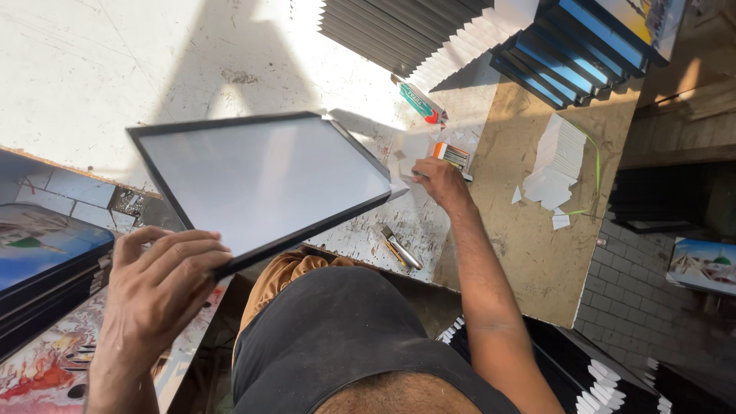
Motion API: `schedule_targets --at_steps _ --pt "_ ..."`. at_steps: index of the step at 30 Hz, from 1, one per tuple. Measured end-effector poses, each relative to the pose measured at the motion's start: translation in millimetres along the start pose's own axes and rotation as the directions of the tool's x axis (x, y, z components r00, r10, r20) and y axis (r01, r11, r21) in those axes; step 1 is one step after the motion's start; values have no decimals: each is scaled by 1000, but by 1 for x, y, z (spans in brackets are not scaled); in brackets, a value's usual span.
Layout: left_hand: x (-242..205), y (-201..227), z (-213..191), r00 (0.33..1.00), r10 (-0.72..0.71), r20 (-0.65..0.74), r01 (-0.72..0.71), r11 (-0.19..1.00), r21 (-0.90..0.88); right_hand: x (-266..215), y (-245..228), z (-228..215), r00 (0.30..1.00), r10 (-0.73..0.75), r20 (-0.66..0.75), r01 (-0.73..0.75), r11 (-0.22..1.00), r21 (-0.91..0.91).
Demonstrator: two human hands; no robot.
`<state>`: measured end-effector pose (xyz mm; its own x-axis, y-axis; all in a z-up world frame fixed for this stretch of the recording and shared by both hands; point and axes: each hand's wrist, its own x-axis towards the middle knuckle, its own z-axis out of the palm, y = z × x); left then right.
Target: The person repeatedly places small white paper pieces into the corners of black picture frames, trims excess with a utility knife, and stacks the finished frames. The process is repeated for multiple frames on a workbench.
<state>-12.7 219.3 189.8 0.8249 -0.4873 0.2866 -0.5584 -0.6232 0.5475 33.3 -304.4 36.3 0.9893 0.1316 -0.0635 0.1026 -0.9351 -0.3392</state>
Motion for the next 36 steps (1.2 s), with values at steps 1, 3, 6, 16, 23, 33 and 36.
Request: schedule_targets --at_steps 1,3,6,16,23,33,36 --pt "8 11 -9 999 49 -12 -50 997 -65 0 2 1 998 -45 -40 46 998 35" --pt "23 30 -22 991 106 -78 -120 973 -199 -2 2 3 998 19 -62 -17 1000 26" --pt "47 45 -22 970 128 -207 -179 951 -253 -2 -7 7 991 77 -113 -77 997 -2" --pt "107 53 -5 924 111 -365 -205 951 -230 -15 -114 -86 846 190 -499 -86 971 223" --pt "133 75 2 941 171 -292 -245 939 -240 -41 -213 -158 868 111 -485 428 328 842" --pt "137 84 3 961 122 -247 -196 933 -302 -26 -234 -142 833 -88 -546 481 601 638" --pt "136 83 6 950 138 -281 -229 920 -319 -24 -233 -145 836 -115 -537 494 586 642"
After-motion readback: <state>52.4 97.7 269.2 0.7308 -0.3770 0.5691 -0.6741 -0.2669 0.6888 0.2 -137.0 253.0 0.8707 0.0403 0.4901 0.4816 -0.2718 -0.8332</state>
